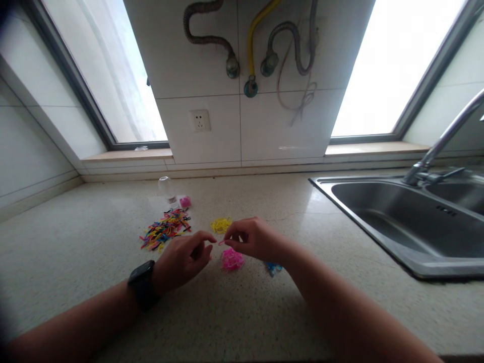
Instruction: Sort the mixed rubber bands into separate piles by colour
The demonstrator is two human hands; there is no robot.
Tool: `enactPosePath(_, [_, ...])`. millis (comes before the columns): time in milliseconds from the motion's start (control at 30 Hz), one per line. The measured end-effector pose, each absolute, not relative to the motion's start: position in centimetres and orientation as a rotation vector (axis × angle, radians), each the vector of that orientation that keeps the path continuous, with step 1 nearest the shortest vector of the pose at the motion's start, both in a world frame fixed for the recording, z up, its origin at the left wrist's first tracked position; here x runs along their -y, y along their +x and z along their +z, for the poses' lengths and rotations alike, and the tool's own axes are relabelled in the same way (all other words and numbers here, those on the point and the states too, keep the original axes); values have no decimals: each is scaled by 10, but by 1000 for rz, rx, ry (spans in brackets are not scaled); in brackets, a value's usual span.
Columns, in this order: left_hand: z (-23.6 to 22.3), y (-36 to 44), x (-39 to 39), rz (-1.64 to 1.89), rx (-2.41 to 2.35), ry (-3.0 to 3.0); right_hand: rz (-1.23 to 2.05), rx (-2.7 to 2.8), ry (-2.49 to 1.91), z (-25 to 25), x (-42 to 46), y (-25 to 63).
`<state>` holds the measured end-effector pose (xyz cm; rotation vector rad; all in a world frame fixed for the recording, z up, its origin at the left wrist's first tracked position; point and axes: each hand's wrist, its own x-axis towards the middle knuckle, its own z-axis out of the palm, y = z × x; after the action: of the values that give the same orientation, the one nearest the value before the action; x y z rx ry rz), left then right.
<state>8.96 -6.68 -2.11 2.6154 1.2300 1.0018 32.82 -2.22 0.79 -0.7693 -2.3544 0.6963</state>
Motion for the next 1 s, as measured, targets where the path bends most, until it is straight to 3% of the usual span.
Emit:
enactPosePath(633, [-20,88,68,1015,-1195,2650,878,2365,-790,7,19,331])
enactPosePath(1000, [-19,88,69,996,-1188,2662,450,2686,-785,11,14,335])
